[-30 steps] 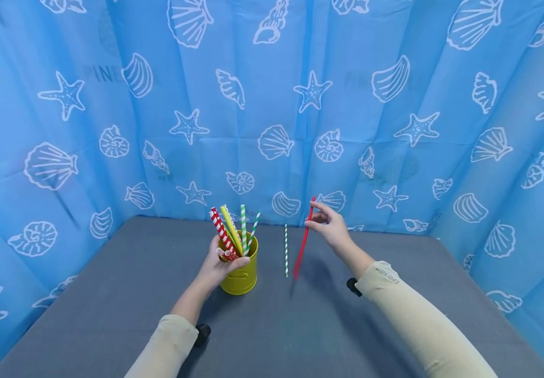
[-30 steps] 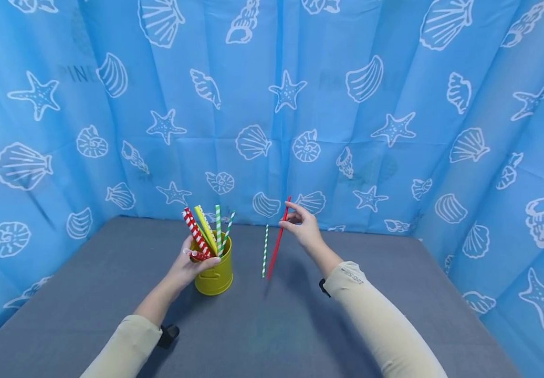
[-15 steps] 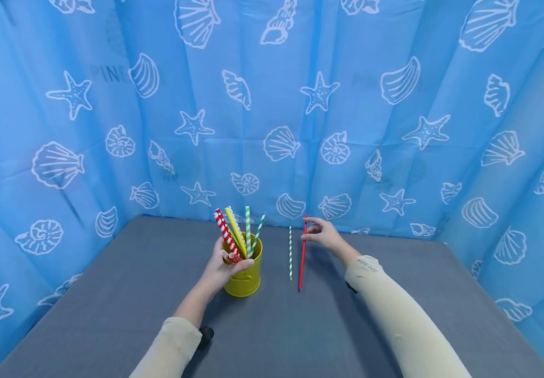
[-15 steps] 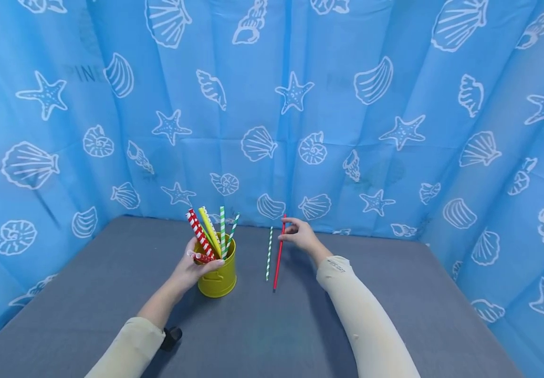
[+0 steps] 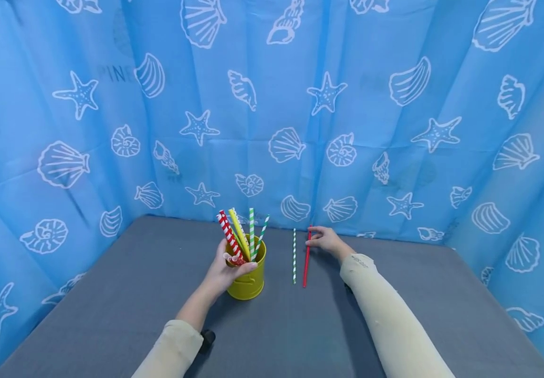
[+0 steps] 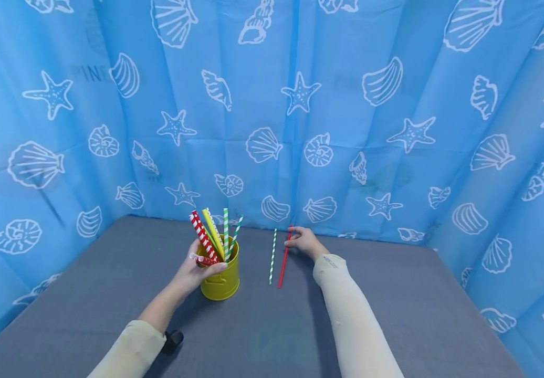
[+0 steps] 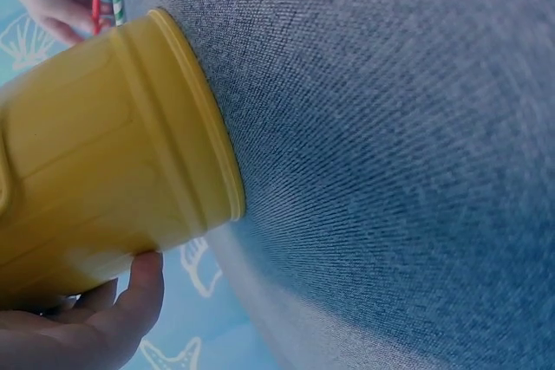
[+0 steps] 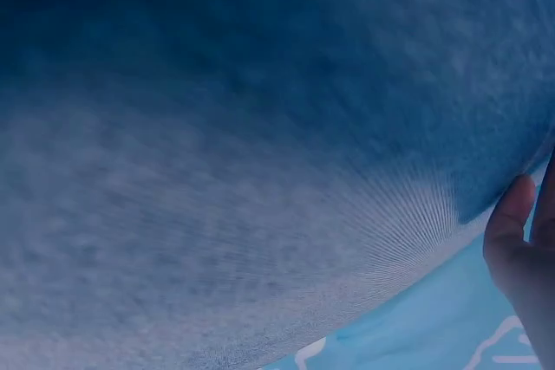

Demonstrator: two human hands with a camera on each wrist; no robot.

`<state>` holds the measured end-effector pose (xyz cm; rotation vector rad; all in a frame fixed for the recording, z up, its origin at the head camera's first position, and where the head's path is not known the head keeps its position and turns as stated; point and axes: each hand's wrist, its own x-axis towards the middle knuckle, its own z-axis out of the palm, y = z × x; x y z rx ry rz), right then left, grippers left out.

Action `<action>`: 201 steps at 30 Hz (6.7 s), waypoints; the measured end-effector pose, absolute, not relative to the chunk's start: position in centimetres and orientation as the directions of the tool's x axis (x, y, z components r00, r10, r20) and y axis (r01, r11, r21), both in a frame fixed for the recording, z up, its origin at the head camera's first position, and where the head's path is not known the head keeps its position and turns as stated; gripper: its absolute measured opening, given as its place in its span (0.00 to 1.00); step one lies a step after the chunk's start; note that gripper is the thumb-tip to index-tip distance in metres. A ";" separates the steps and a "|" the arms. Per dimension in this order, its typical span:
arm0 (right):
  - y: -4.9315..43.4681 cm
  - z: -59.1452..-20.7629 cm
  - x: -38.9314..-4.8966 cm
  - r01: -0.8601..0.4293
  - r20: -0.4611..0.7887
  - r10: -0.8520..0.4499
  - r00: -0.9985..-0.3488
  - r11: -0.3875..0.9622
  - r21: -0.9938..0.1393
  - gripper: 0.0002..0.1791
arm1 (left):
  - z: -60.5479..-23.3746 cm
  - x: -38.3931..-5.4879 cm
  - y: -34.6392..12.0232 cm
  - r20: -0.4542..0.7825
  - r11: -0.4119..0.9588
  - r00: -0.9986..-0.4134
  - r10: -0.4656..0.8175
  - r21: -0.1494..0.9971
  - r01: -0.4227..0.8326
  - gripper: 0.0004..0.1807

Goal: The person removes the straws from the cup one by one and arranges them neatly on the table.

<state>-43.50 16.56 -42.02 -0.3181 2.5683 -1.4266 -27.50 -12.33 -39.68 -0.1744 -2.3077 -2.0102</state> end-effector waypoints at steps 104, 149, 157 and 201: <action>5.5 -36.9 -35.5 -0.048 -0.027 -0.346 -0.938 0.205 -0.978 0.27 | -39.8 -27.8 -12.2 0.075 0.113 -0.997 0.032 0.990 0.079 0.51; 8.6 -34.0 -31.7 -0.117 0.078 -0.275 -0.958 0.127 -0.985 0.16 | -39.6 -27.2 -12.0 0.063 0.116 -0.998 0.002 0.991 0.063 0.51; 9.7 -33.4 -31.7 -0.123 0.106 -0.253 -0.962 0.054 -0.991 0.18 | -39.5 -27.0 -12.0 0.060 0.120 -0.998 0.008 0.991 0.061 0.51; 21.8 -34.0 -31.0 -0.064 0.061 0.034 -0.998 -0.090 -0.994 0.39 | -38.6 -30.5 -15.3 0.122 0.293 -0.916 0.382 0.924 0.246 0.41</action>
